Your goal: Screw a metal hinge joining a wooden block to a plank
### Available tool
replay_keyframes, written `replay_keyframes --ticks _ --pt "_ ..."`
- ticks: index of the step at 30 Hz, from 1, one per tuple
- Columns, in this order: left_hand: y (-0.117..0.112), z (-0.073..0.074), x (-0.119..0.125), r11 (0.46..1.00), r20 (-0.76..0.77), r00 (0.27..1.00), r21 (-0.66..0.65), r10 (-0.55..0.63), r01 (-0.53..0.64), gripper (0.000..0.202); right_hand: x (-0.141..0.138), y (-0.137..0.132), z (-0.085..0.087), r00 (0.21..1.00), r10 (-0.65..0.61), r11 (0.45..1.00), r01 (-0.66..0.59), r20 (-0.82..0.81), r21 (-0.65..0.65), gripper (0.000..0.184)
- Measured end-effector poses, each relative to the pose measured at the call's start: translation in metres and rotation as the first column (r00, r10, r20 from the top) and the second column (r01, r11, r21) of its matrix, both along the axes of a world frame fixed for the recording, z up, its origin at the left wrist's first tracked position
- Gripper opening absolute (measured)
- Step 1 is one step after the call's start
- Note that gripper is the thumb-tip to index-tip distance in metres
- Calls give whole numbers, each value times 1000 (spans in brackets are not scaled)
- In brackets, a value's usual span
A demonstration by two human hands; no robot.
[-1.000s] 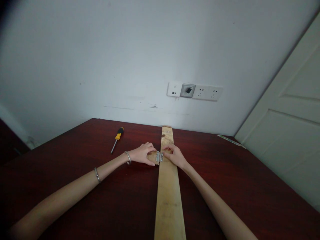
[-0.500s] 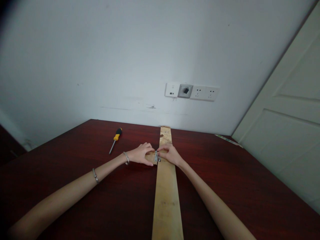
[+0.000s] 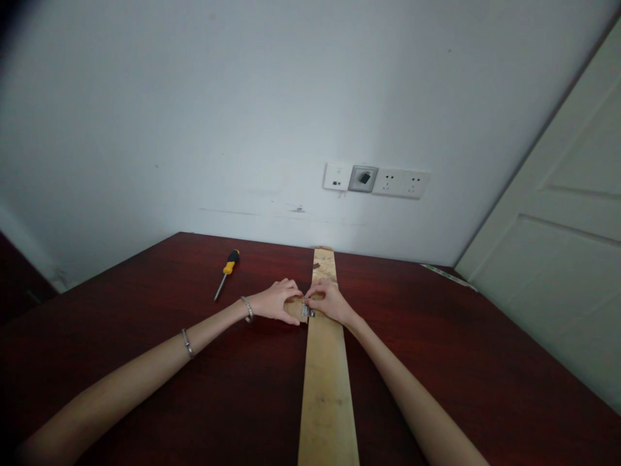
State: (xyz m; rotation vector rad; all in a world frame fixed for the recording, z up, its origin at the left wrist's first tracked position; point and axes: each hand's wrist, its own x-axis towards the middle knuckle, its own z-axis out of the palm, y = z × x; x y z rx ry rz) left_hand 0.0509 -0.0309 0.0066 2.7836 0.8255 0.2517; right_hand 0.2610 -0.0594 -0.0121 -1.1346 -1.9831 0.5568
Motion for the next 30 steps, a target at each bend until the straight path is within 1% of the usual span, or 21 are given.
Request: replay_keyframes --ticks 10,20,30 --pt "-2 1 -1 1000 -4 1000 -1 5 -5 67 2 0 0 999 34 999 -34 6 -7 5" --pt "2 -4 -1 1000 -10 1000 -7 -4 3 66 2 0 0 998 62 998 -62 21 -9 6" --pt "0 -2 -1 1000 -10 1000 1 -2 2 65 2 -1 1 997 71 997 -71 42 -14 8"
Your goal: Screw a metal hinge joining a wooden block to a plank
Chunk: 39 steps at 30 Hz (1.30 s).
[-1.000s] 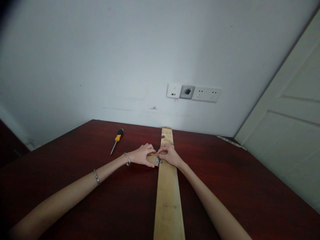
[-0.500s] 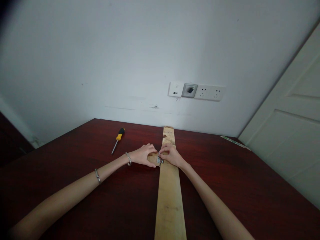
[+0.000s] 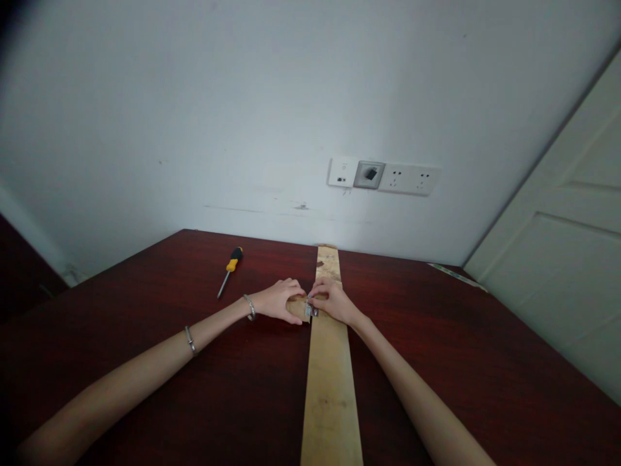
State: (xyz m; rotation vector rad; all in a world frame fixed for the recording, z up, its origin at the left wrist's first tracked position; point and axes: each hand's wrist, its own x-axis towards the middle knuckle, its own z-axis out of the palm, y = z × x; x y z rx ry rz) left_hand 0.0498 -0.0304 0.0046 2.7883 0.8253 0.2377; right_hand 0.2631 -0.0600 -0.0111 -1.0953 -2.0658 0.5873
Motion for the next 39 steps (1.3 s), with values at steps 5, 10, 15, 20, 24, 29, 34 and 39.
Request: replay_keyframes --ticks 5,10,15,20,24,29,34,39 --pt "0 0 0 1000 8 1000 -2 -5 5 65 -1 -1 2 1000 1 1000 -1 11 3 8" --pt "0 0 0 1000 21 1000 15 -10 10 66 -2 -1 2 1000 -10 1000 10 14 11 9" --pt "-1 0 0 1000 21 1000 20 -8 7 67 -1 -1 0 1000 -24 1000 23 13 16 11" --pt "0 -1 0 1000 13 1000 15 -15 15 66 0 0 -1 1000 -23 1000 23 18 7 10" --pt "1 -2 0 1000 20 999 10 -26 26 66 2 -1 2 1000 -15 1000 15 14 -5 11" --pt "2 -4 0 999 22 999 8 -39 39 68 7 0 9 999 -40 996 38 -25 -76 16" --pt "2 -5 0 999 19 999 1 -36 36 71 17 4 8 992 -96 990 87 -87 -109 23" --pt "3 -6 0 999 25 999 -2 -36 36 70 19 5 5 985 -119 984 100 -128 -144 22"
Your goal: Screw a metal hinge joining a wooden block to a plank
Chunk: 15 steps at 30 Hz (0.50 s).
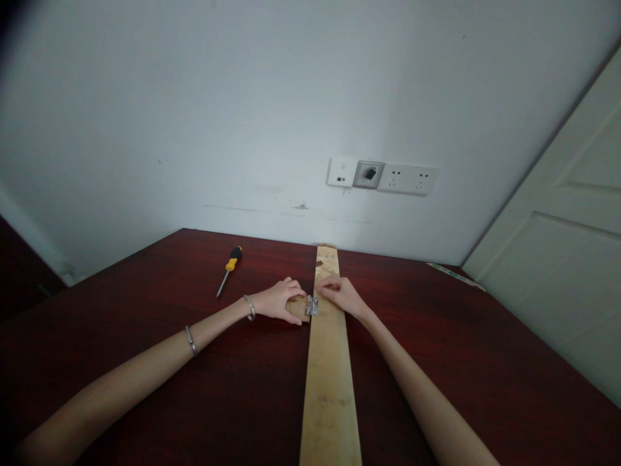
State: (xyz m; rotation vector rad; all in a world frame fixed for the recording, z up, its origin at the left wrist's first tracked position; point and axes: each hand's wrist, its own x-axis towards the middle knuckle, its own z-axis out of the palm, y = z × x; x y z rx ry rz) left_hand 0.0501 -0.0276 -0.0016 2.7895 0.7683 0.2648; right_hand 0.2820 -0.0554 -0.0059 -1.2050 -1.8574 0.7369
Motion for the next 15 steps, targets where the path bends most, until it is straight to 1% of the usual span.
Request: replay_keyframes --ticks 5,15 --pt "0 -1 0 1000 -1 1000 -8 4 -4 70 -2 -1 1 1000 2 1000 -2 -3 1 19" --pt "-1 -2 1 1000 -21 1000 3 14 -14 69 -2 -1 1 1000 0 1000 0 30 14 19"
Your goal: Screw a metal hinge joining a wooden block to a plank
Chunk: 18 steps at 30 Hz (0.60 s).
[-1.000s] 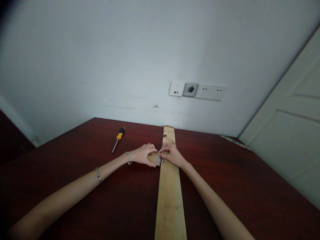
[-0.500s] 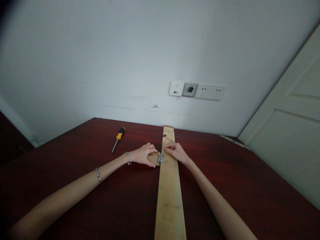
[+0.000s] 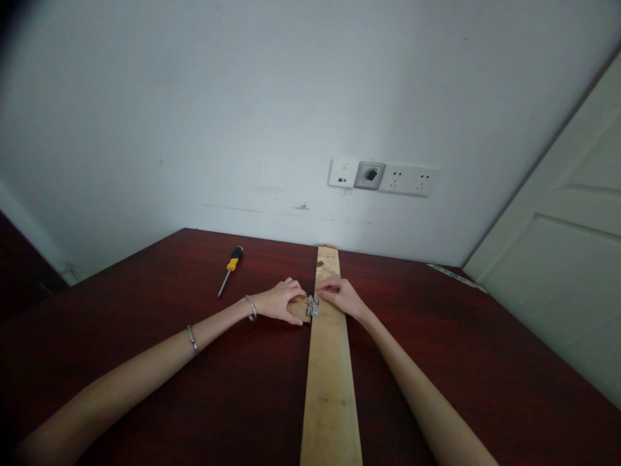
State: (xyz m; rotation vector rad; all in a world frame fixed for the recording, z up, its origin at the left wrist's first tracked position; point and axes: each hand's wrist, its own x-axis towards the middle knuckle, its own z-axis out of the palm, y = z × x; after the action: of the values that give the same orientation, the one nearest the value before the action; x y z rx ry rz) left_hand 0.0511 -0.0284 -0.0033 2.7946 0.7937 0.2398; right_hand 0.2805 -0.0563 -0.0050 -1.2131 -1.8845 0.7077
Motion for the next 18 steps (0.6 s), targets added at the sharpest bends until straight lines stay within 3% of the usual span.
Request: replay_keyframes --ticks 18 --pt "2 0 -1 1000 15 1000 -21 -2 2 71 -7 -6 4 994 14 999 -19 107 42 17"
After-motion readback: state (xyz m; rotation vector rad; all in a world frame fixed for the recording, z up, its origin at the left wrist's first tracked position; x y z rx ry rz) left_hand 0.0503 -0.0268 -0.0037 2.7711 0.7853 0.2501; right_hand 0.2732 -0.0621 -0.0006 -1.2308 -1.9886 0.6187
